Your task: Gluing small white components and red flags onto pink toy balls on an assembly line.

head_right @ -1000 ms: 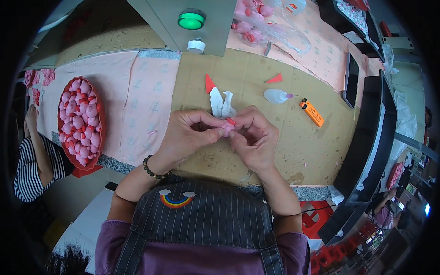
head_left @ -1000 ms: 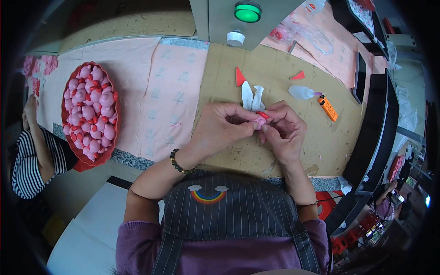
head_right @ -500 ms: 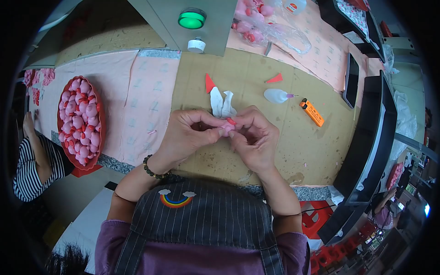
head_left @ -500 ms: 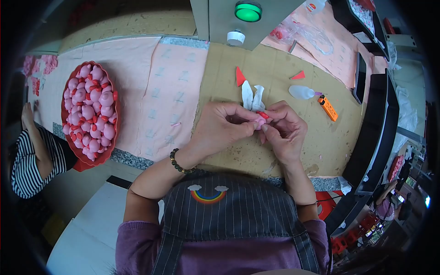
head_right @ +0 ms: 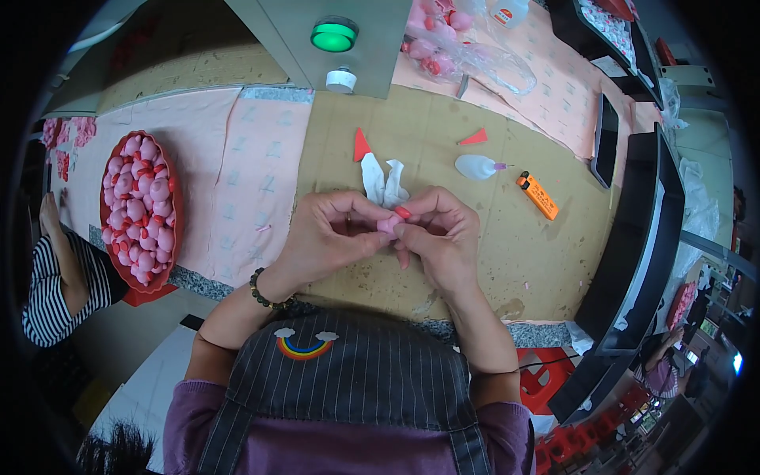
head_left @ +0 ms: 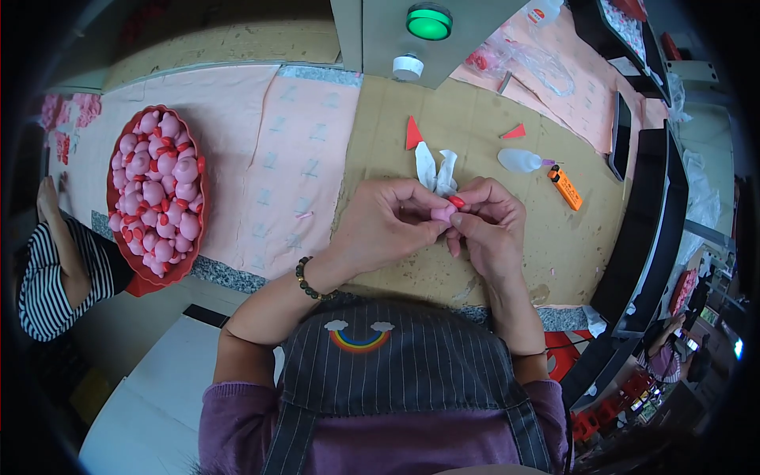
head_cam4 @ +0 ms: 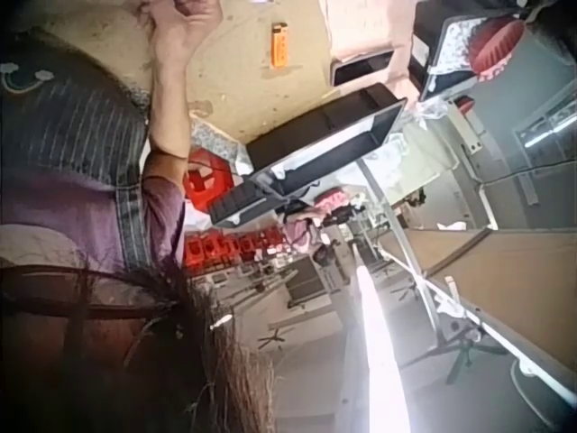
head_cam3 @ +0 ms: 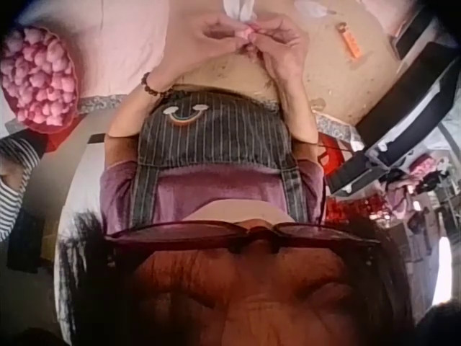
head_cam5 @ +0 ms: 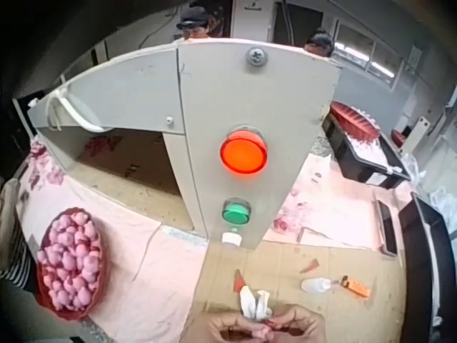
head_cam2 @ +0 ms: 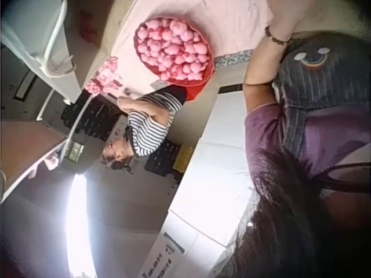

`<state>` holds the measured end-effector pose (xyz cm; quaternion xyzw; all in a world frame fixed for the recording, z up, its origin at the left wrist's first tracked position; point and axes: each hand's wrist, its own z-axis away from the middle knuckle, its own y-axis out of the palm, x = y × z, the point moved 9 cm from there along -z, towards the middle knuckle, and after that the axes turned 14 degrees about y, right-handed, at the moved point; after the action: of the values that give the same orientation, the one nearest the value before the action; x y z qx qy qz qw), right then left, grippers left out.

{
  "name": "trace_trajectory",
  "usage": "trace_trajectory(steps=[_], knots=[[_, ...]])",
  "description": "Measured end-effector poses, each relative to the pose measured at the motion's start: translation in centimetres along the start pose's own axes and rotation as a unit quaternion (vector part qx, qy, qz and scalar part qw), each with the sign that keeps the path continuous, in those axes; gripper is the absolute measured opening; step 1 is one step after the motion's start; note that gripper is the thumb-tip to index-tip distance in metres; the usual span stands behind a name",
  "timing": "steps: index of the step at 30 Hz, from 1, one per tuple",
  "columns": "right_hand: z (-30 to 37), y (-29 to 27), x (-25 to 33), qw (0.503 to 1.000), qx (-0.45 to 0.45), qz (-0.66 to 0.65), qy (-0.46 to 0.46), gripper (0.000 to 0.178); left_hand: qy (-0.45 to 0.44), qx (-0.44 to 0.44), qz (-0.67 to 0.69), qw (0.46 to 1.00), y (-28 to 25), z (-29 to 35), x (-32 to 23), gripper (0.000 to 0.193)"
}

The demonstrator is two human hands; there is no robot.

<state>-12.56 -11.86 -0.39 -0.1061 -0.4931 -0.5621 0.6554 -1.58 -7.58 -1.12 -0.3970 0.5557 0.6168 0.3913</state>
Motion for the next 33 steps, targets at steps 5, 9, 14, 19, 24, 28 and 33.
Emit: trace_trajectory(steps=[5, 9, 14, 19, 24, 28, 33], knots=[[0.0, -0.1, -0.2, 1.0, -0.004, 0.005, 0.004, 0.013, 0.019, 0.01, -0.026, 0.999, 0.1, 0.0, -0.1, 0.01], [0.0, -0.1, -0.2, 1.0, 0.002, 0.005, 0.007, 0.012, 0.021, 0.013, -0.04, 0.999, 0.2, 0.0, -0.2, 0.012], [-0.1, 0.1, 0.1, 1.0, 0.03, 0.007, -0.001, 0.009, 0.077, 0.007, 0.011, 0.997, 0.3, -0.5, -1.4, 0.022], [0.8, -0.4, 1.5, 0.976, -0.013, 0.204, -0.078, 0.013, 0.09, 0.011, -0.06, 0.994, -0.5, -0.3, -1.0, 0.03], [1.8, 1.7, 3.9, 0.87, -0.104, 0.411, -0.251, 0.017, 0.081, 0.001, -0.086, 0.993, -0.9, -0.4, -1.2, 0.025], [1.9, 2.3, 3.8, 0.832, -0.121, 0.462, -0.281, 0.023, 0.121, -0.011, -0.097, 0.988, -1.3, -0.5, -1.7, 0.021], [1.8, 2.2, 3.7, 0.829, -0.124, 0.464, -0.288, 0.025, 0.144, -0.01, -0.111, 0.983, -1.1, -0.4, -2.3, 0.02]])
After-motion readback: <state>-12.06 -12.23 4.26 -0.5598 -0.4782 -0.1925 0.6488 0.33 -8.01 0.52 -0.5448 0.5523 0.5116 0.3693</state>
